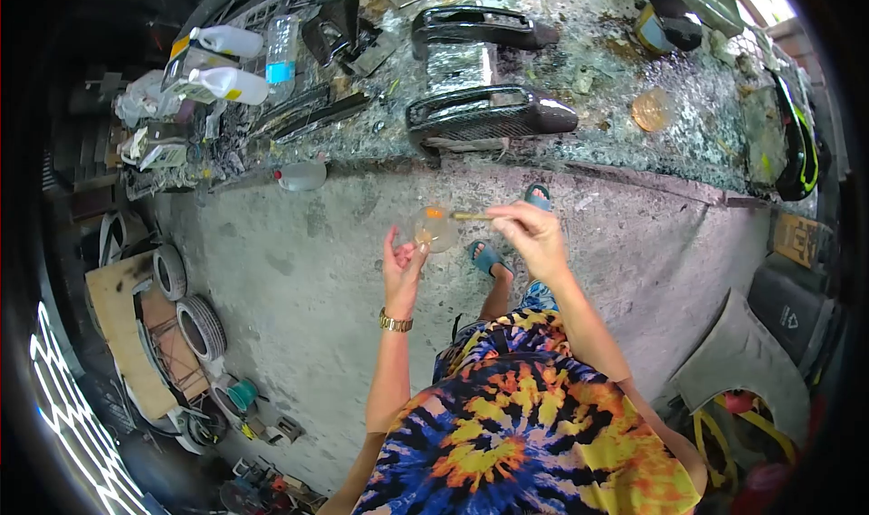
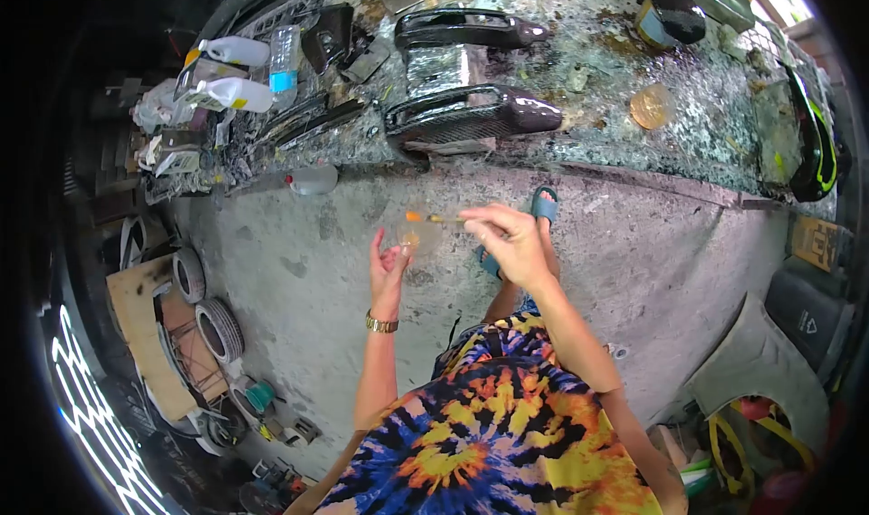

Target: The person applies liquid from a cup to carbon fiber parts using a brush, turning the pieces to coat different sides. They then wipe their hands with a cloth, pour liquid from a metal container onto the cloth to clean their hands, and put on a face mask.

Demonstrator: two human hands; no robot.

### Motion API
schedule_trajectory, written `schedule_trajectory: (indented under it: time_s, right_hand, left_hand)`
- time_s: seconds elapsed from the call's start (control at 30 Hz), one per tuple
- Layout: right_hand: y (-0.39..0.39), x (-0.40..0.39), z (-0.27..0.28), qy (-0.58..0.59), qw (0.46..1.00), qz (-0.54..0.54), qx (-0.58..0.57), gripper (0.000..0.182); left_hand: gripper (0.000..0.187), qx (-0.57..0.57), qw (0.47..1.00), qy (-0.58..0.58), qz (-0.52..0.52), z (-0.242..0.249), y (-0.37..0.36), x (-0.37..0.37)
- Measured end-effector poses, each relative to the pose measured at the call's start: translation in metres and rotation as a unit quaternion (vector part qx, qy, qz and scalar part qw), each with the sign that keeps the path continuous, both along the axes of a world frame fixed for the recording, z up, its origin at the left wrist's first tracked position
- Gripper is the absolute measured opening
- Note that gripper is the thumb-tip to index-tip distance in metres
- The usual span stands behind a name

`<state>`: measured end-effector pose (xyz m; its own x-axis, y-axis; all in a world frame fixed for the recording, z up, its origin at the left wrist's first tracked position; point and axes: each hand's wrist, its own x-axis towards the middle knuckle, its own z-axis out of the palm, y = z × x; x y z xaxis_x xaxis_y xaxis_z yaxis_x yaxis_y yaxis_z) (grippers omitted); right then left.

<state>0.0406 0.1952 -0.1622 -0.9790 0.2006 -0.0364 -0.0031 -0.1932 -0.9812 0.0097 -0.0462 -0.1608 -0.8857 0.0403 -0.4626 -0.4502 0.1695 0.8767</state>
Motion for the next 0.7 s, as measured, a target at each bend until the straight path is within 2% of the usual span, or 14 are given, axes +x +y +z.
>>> schedule_trajectory:
  time_s: [0.07, 0.13, 0.2, 0.27, 0.33, 0.4, 0.5, 0.6, 0.7]
  right_hand:
    - [0.0, 0.002, 0.005, -0.013, 0.999, 0.02, 0.046, 0.022]
    - [-0.003, 0.0, 0.002, 0.02, 0.982, 0.047, 0.18, 0.019]
    - [0.001, 0.001, 0.007, -0.008, 0.981, 0.051, 0.188, 0.017]
    - [0.012, 0.0, 0.012, -0.078, 0.995, -0.001, 0.057, 0.019]
    - [0.023, -0.004, 0.014, -0.139, 0.982, -0.064, -0.108, 0.018]
    - [0.036, -0.016, 0.014, -0.113, 0.977, -0.086, -0.156, 0.019]
    - [0.052, -0.034, 0.018, -0.105, 0.972, -0.112, -0.181, 0.02]
    - [0.07, -0.034, 0.018, -0.131, 0.967, -0.152, -0.157, 0.02]
    - [0.088, -0.018, 0.033, -0.133, 0.974, -0.128, -0.133, 0.019]
  left_hand:
    - [0.08, 0.008, 1.0, 0.006, -0.019, 0.001, 0.01, -0.002]
    - [0.081, 0.015, 0.999, 0.014, -0.03, 0.009, 0.022, -0.003]
    - [0.08, 0.024, 0.998, 0.034, -0.044, 0.016, 0.036, -0.007]
    - [0.079, 0.041, 0.998, 0.031, -0.033, 0.014, 0.043, -0.012]
    - [0.079, 0.056, 0.998, 0.026, -0.017, 0.01, 0.042, -0.016]
    - [0.077, 0.051, 0.998, 0.026, -0.014, 0.003, 0.038, -0.016]
    - [0.074, 0.021, 1.0, 0.016, -0.013, -0.002, 0.034, -0.014]
    - [0.073, 0.014, 1.0, -0.01, 0.001, 0.008, 0.038, -0.012]
    - [0.072, 0.022, 1.0, -0.005, 0.009, 0.016, 0.046, -0.011]
